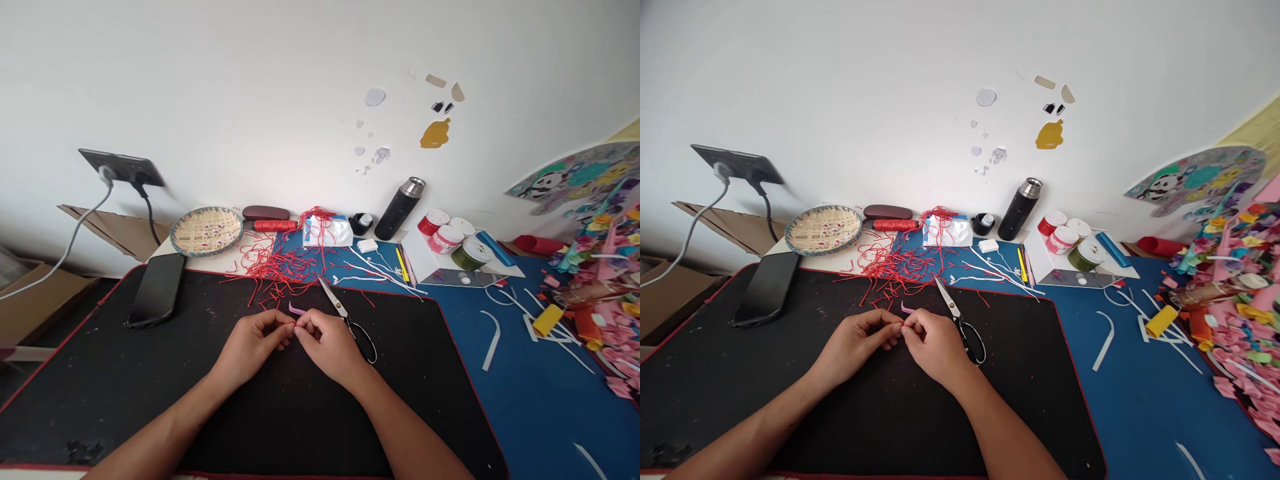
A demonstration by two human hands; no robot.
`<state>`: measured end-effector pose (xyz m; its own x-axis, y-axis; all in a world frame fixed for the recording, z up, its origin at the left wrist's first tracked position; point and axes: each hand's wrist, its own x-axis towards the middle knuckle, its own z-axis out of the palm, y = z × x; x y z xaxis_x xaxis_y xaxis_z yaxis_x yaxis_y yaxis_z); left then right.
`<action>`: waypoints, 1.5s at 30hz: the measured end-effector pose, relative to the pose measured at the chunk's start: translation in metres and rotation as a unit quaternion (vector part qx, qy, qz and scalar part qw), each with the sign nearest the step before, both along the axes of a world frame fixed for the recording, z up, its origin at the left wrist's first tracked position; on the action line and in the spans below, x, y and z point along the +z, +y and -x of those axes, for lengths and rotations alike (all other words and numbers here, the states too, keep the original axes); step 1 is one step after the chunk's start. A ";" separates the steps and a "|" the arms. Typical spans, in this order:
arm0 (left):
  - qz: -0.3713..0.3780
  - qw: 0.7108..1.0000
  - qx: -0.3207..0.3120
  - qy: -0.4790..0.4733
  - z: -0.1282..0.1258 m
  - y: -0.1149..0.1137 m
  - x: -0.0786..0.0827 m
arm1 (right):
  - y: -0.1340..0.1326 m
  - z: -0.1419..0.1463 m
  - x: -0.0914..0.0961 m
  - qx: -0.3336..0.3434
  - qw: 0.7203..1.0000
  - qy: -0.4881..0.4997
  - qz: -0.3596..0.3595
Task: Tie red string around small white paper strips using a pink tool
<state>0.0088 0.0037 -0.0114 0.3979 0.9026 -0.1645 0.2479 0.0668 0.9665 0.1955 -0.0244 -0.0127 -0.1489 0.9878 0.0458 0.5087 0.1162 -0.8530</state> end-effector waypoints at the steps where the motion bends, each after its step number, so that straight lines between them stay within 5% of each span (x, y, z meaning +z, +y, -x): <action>1: 0.006 1.000 0.001 -0.003 0.000 0.000 0.000 | 0.000 0.000 0.000 -0.002 1.000 0.001 0.000; 14: 0.044 0.997 0.058 -0.038 -0.004 0.002 0.000 | -0.001 -0.001 0.001 -0.026 1.000 -0.002 -0.009; 37: 0.051 0.988 0.126 -0.073 -0.001 0.007 -0.002 | -0.005 0.000 0.003 0.034 0.999 -0.033 -0.017; 45: 0.010 0.985 0.131 -0.112 -0.002 0.006 0.003 | -0.004 0.000 0.005 0.027 0.999 -0.001 0.022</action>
